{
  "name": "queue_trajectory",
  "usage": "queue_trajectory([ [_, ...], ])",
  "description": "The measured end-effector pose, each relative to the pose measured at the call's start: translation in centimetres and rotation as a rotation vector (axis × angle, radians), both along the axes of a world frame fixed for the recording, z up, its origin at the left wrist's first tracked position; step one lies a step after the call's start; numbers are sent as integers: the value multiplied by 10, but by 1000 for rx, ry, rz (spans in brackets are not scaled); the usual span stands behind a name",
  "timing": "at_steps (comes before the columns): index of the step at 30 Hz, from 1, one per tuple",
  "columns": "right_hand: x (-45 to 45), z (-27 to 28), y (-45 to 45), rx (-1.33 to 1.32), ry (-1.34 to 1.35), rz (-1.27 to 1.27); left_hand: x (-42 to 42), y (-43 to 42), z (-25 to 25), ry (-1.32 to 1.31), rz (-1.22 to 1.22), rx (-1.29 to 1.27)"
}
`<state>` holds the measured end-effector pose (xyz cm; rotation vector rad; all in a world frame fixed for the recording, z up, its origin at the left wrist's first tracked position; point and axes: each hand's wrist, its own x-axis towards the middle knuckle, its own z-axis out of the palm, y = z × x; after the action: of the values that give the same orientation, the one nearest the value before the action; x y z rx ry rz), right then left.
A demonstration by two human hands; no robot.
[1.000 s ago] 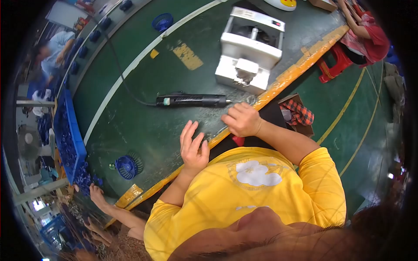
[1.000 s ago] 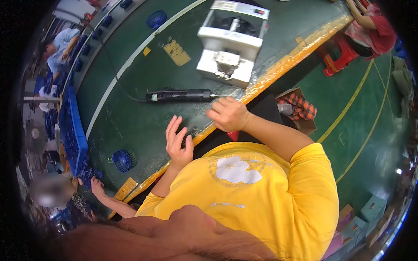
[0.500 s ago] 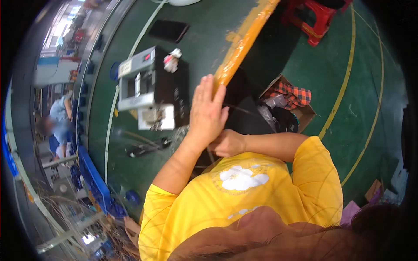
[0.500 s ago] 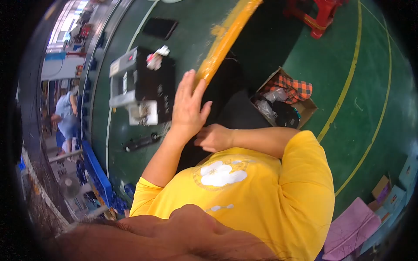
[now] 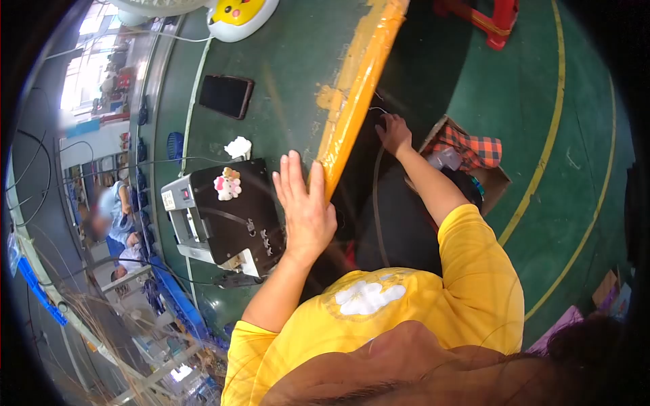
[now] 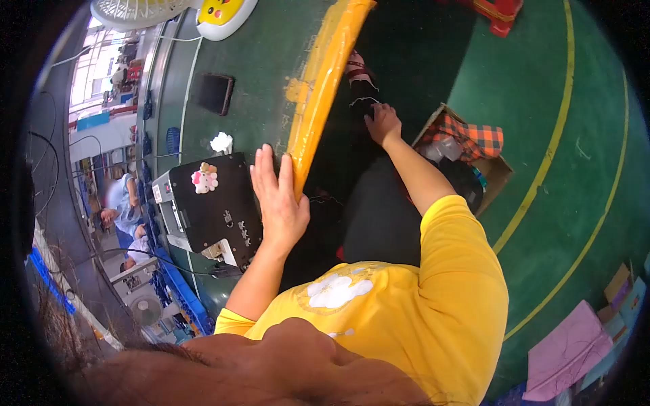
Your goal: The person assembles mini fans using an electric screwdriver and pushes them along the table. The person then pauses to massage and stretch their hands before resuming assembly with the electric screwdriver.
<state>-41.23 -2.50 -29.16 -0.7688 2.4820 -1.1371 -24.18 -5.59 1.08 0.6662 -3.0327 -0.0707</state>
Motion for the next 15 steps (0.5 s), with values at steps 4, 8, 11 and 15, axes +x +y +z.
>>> queue_trajectory([
  [4,-16,-21,-44,74,-43,51,-2,-1,1,-3,16,41],
  [8,-22,-75,-90,169,-74,164,0,-4,-3,20,5,62],
  [11,-22,-65,-119,85,-156,153,0,-4,-3,12,8,62],
  [15,-11,-75,-117,-235,-241,51,0,-5,-5,11,5,50],
])
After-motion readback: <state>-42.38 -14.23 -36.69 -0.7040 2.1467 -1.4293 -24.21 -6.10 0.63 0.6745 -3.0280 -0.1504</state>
